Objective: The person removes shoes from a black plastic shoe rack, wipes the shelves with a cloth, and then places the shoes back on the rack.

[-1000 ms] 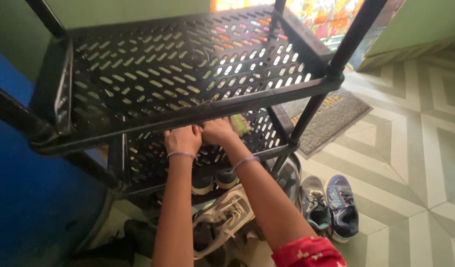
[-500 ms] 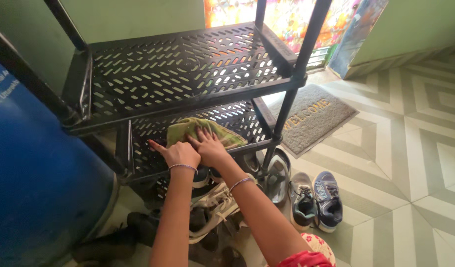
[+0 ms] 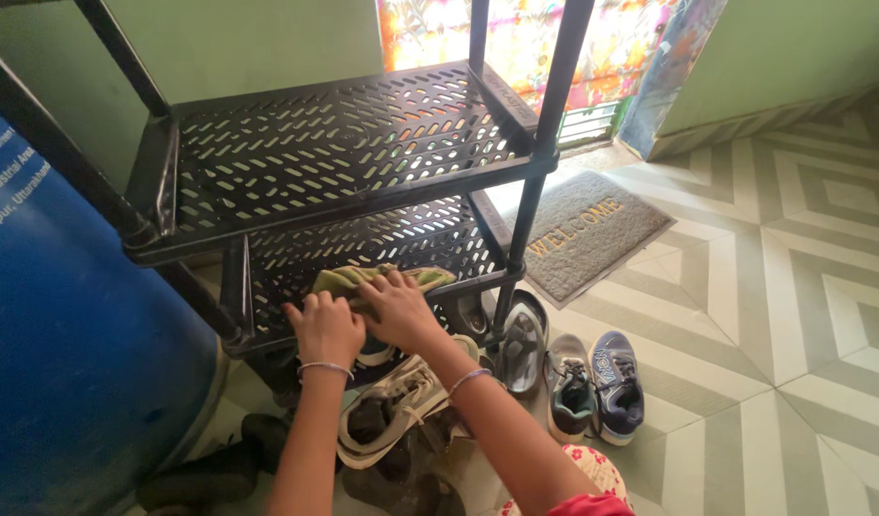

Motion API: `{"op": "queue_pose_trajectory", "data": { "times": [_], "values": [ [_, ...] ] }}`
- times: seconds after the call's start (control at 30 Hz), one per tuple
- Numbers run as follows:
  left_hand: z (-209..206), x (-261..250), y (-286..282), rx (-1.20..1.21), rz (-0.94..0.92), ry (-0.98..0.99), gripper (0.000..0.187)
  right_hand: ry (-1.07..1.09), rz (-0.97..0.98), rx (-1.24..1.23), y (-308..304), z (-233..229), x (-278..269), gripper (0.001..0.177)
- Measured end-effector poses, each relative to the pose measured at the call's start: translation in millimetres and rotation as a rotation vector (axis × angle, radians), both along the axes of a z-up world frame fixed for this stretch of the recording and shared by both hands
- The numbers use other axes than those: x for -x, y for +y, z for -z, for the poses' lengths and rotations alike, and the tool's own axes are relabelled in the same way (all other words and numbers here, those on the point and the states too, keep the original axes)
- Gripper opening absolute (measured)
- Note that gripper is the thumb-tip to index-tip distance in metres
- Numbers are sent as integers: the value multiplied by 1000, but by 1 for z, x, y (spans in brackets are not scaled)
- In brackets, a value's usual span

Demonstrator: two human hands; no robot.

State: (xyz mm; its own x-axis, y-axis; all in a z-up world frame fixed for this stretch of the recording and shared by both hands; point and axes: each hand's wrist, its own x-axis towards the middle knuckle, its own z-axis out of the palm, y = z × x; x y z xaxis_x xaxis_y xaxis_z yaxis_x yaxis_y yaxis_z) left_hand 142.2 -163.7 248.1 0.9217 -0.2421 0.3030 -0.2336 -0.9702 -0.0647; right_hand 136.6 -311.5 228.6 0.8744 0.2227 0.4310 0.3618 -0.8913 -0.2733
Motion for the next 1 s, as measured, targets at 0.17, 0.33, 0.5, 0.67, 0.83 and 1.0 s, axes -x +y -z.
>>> {"op": "queue_pose_trajectory", "data": {
  "times": [0.17,0.33,0.5,0.67,0.83,1.0],
  "values": [
    [22,-7,-35,46,188,-46,23,46,58,57,-44,-6,9,48],
    [32,-10,-85,115,291,-140,16,-37,113,4,-93,-8,24,45],
    [33,-8,-115,117,310,-172,17,-152,131,15,-117,-7,29,43],
    [35,2,-138,30,305,-119,27,-123,224,9,-133,10,26,42],
    [41,-1,-154,185,318,-104,57,-192,344,95,-142,44,3,55],
    [46,-12,-139,197,303,-49,64,312,403,-4,-155,54,-43,74]
  ]
}}
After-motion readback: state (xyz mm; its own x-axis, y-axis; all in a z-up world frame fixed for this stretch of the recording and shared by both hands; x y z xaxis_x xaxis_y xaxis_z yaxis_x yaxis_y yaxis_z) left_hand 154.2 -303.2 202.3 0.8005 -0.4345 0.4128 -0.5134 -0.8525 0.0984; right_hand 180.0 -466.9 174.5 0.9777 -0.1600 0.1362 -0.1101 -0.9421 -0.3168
